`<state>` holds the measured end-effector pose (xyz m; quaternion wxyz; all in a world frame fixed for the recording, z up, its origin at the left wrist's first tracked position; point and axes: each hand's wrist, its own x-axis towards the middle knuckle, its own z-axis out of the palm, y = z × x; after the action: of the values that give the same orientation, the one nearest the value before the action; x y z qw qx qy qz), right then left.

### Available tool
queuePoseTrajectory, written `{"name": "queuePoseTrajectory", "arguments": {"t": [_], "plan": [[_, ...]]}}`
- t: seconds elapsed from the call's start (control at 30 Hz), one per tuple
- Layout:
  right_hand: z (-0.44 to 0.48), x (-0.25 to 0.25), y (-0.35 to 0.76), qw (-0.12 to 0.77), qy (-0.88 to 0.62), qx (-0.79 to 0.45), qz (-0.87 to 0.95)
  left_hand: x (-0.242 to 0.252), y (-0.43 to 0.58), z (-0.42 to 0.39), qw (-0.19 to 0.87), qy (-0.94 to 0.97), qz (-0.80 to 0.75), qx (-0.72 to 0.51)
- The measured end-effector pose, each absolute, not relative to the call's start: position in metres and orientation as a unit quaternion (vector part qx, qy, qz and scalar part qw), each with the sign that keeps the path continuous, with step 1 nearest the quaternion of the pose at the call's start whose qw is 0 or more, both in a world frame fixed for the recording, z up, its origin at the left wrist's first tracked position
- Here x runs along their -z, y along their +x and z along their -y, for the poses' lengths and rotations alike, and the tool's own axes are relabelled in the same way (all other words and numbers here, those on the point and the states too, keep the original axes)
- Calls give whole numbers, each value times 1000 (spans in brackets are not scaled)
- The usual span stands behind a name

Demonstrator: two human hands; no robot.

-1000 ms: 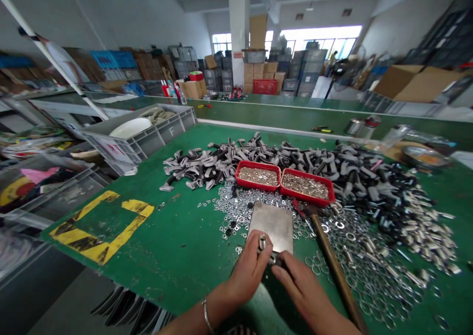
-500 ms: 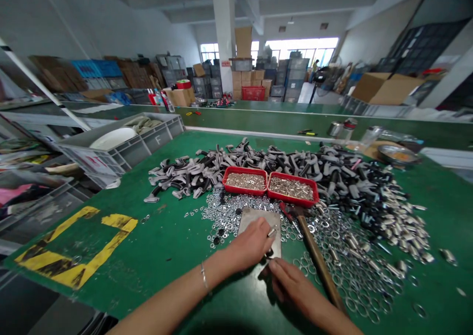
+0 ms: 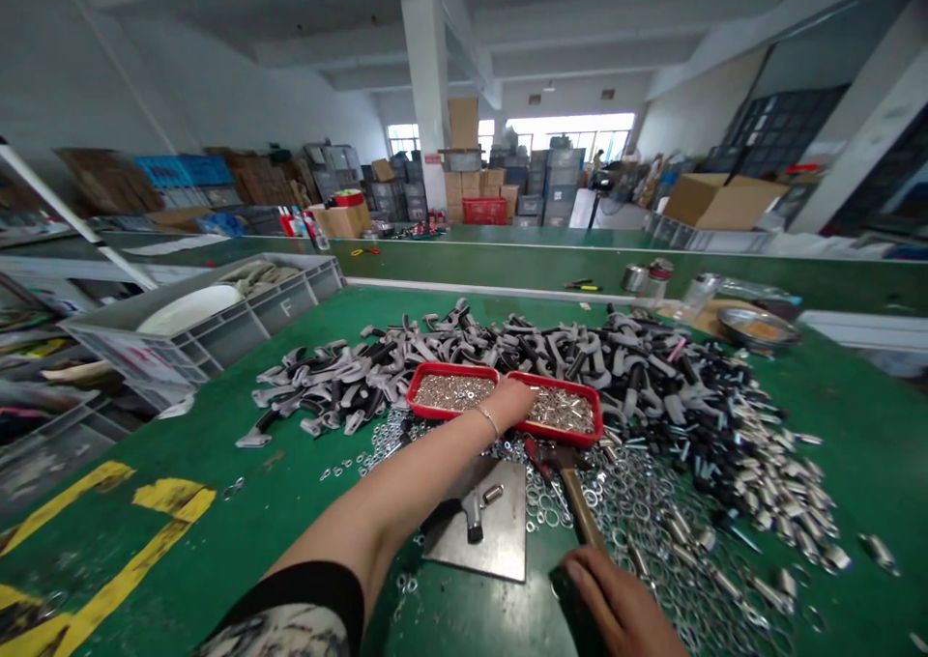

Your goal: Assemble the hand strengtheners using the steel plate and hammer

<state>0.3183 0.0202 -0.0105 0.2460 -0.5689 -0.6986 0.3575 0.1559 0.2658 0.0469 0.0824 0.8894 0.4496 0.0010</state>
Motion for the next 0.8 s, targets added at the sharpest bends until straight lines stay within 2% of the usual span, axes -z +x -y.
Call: {"name": "queuePoseTrajectory", "arguments": {"t": [0.13,0.27,0.4,0.57,0.67,0.8], "plan": [[-27,29,335,230,-655,-187,695,-31,162,-275,79,877,-472,43],[-26,48,339,198,-664,-151,705,-23,154,-268,93,860,-502,-8],[-45,43,339,200,-672,-218,678,-27,152,-266,115,829,-536,-112],[-74,-1,343,193,-626,-479,584,-35,132,-240,152,821,-508,-213],[-56,-15,345,228,-658,-456,554,-30,93,-202,211,815,-472,-261],[-2,-7,345,255,-714,-462,461,-12,36,-150,399,705,-494,-317]]}}
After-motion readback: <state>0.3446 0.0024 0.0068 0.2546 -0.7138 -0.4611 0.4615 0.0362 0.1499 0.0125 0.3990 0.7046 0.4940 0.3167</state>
